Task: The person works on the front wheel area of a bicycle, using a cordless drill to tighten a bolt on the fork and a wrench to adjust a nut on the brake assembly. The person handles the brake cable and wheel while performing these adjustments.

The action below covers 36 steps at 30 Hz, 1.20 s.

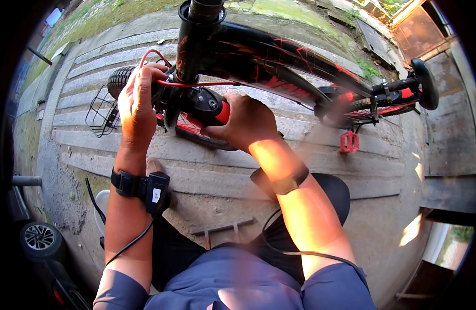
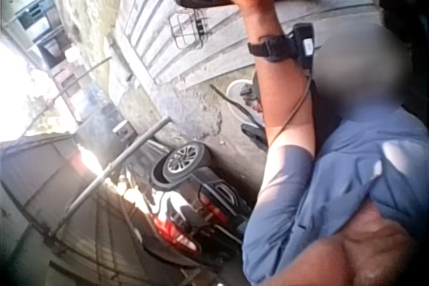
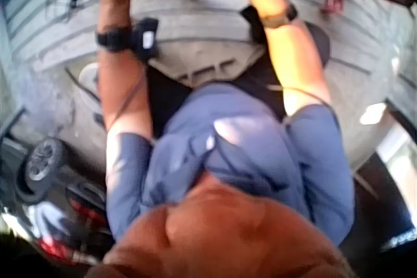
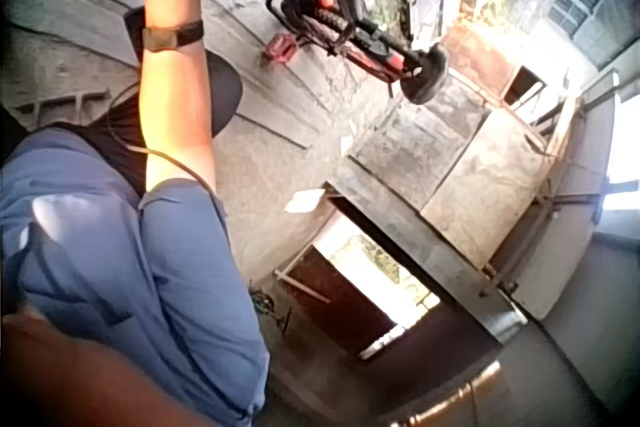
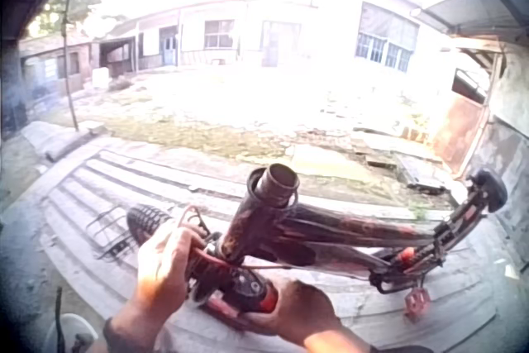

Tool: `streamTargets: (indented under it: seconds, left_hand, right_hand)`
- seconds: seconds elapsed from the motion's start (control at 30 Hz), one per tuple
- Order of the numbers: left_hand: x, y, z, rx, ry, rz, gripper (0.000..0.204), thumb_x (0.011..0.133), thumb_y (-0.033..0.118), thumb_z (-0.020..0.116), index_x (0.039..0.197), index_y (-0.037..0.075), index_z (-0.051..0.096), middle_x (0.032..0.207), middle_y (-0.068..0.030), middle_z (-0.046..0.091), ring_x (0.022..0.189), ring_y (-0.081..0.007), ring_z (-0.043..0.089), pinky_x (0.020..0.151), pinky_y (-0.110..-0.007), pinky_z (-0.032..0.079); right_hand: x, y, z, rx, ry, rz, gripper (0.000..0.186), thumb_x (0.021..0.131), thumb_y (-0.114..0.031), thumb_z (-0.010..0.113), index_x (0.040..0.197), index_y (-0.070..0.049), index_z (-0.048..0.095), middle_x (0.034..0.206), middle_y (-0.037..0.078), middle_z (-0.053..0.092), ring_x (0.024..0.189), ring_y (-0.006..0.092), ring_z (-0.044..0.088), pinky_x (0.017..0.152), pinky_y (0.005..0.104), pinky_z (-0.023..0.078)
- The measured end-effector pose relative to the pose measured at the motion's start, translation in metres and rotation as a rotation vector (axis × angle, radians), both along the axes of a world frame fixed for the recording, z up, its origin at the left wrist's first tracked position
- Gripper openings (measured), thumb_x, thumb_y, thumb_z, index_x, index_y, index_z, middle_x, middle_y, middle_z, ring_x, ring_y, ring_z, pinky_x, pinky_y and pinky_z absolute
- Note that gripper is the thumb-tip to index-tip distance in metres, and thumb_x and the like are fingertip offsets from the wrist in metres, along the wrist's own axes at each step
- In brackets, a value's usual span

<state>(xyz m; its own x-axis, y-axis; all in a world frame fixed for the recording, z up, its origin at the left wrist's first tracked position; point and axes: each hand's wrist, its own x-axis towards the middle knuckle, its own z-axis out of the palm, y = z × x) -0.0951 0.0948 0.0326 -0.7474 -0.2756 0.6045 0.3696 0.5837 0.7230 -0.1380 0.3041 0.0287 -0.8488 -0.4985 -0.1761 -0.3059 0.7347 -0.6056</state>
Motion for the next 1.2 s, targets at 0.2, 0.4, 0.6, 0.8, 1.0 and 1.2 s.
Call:
streamTargets:
  seconds: [0.2, 0.4, 0.6, 0.8, 1.0, 1.2]
  left_hand:
    - [0.0, 0.003, 0.002, 0.048, -0.012, -0.012, 0.039, 0.105, 0.029, 0.042, 0.085, 0.002, 0.061, 0.082, -0.0105, 0.061, 0.081, -0.0277, 0.057, 0.079, -0.036, 0.046]
    - [0.0, 0.001, 0.001, 0.03, -0.017, 0.002, 0.04, 0.105, 0.029, 0.042, 0.086, 0.001, 0.062, 0.086, -0.0107, 0.064, 0.083, -0.0272, 0.059, 0.081, -0.036, 0.046]
    - [0.003, 0.0, 0.001, 0.11, -0.037, -0.028, 0.04, 0.104, 0.03, 0.044, 0.086, 0.0, 0.062, 0.089, -0.0112, 0.065, 0.085, -0.0269, 0.06, 0.082, -0.035, 0.047]
    - [0.004, -0.001, 0.002, 0.21, -0.055, -0.075, 0.035, 0.103, 0.028, 0.049, 0.093, -0.001, 0.066, 0.095, -0.0094, 0.067, 0.088, -0.0179, 0.06, 0.084, -0.03, 0.047]
    - [0.011, -0.001, 0.005, 0.257, -0.042, -0.062, 0.03, 0.102, 0.026, 0.054, 0.104, -0.001, 0.067, 0.095, -0.0035, 0.064, 0.087, -0.0114, 0.055, 0.083, -0.027, 0.045]
    - [0.03, 0.002, 0.015, 0.142, -0.039, 0.14, 0.023, 0.099, 0.02, 0.057, 0.108, 0.001, 0.065, 0.099, -0.0047, 0.061, 0.09, -0.0119, 0.055, 0.084, -0.026, 0.045]
  right_hand:
    - [0.0, 0.001, 0.001, 0.044, 0.004, -0.004, 0.063, 0.063, -0.051, 0.083, 0.106, -0.008, 0.07, 0.094, 0.014, 0.073, 0.09, 0.032, 0.071, 0.081, 0.041, 0.056]
    - [-0.001, 0.002, 0.001, 0.125, 0.103, -0.006, 0.057, 0.062, -0.05, 0.079, 0.101, -0.009, 0.071, 0.082, 0.013, 0.073, 0.078, 0.0301, 0.072, 0.075, 0.0402, 0.056]
    - [-0.001, 0.005, 0.006, 0.195, 0.103, 0.005, 0.066, 0.06, -0.053, 0.079, 0.108, -0.008, 0.07, 0.097, 0.016, 0.072, 0.09, 0.0323, 0.071, 0.082, 0.0408, 0.056]
    - [0.0, 0.018, 0.002, 0.252, 0.246, 0.014, 0.074, 0.064, -0.055, 0.077, 0.117, -0.006, 0.064, 0.1, 0.017, 0.071, 0.096, 0.0325, 0.069, 0.085, 0.0398, 0.055]
    - [0.006, 0.027, 0.013, 0.273, 0.18, 0.049, 0.079, 0.064, -0.06, 0.079, 0.119, -0.006, 0.062, 0.104, 0.016, 0.071, 0.097, 0.0322, 0.069, 0.085, 0.0402, 0.054]
    - [0.015, 0.028, 0.03, 0.327, 0.146, 0.101, 0.075, 0.064, -0.059, 0.082, 0.114, -0.006, 0.065, 0.103, 0.015, 0.071, 0.097, 0.0324, 0.069, 0.082, 0.0405, 0.055]
